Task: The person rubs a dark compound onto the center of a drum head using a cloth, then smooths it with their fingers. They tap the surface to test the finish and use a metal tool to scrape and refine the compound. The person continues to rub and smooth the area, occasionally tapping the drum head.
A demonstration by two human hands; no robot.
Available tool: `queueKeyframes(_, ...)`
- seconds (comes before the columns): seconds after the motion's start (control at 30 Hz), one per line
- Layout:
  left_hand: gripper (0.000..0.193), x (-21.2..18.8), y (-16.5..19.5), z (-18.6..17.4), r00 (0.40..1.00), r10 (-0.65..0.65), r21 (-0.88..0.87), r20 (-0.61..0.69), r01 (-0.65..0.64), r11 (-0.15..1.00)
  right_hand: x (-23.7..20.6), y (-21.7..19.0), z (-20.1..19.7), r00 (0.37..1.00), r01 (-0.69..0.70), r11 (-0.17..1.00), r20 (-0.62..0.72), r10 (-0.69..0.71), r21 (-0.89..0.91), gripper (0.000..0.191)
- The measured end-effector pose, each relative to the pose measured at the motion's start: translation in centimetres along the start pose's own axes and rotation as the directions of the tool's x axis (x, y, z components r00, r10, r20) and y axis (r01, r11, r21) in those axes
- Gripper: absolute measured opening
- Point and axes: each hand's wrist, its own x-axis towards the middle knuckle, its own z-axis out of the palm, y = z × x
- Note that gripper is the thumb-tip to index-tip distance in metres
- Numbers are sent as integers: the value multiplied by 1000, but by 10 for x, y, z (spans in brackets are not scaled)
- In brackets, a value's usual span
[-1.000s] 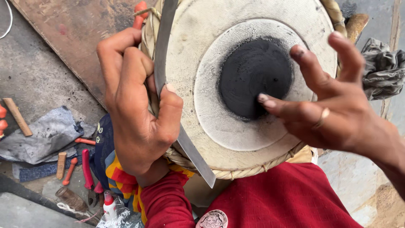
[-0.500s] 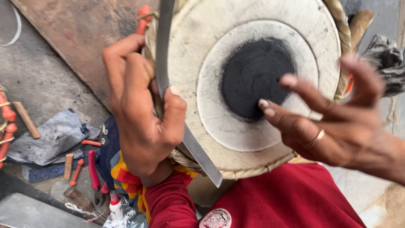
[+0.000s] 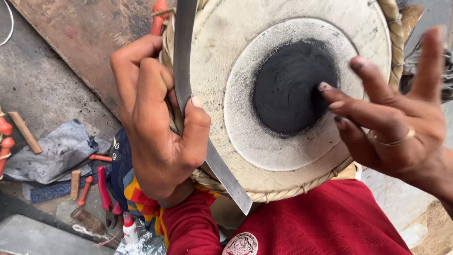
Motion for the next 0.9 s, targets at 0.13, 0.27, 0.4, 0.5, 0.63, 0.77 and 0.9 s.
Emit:
queueKeyframes(0.13, 20, 3, 7, 0, 999, -31, 4, -7, 31, 1000, 0, -7, -2, 995, -97, 988, 5, 97, 123, 27)
queueKeyframes(0.27, 19, 0, 10, -2, 997, -79, -35, 19, 80, 996, 3, -5, -4, 999, 29, 1000, -32, -29, -5, 21)
queueKeyframes(0.4, 20, -3, 7, -3, 999, -50, -45, 19, 51, 998, 10, -6, -8, 948, -303, 896, 1, 319, 324, 18)
queueKeyframes(0.5, 20, -4, 5, -2, 999, -42, -48, 25, 43, 998, 19, -12, -10, 886, -427, 752, 67, 458, 502, 23)
queueKeyframes(0.63, 20, -2, 8, -2, 999, -42, -40, 18, 43, 998, 34, -17, -12, 950, -292, 836, 42, 308, 465, 17)
queueKeyframes(0.77, 19, -2, 12, -3, 995, -94, -57, 23, 95, 994, 39, -19, -11, 968, -237, 873, 22, 252, 426, 22)
queueKeyframes(0.9, 19, 0, 11, -3, 996, -82, -57, 20, 83, 995, 35, -12, -10, 939, -286, 926, -119, 322, 248, 23)
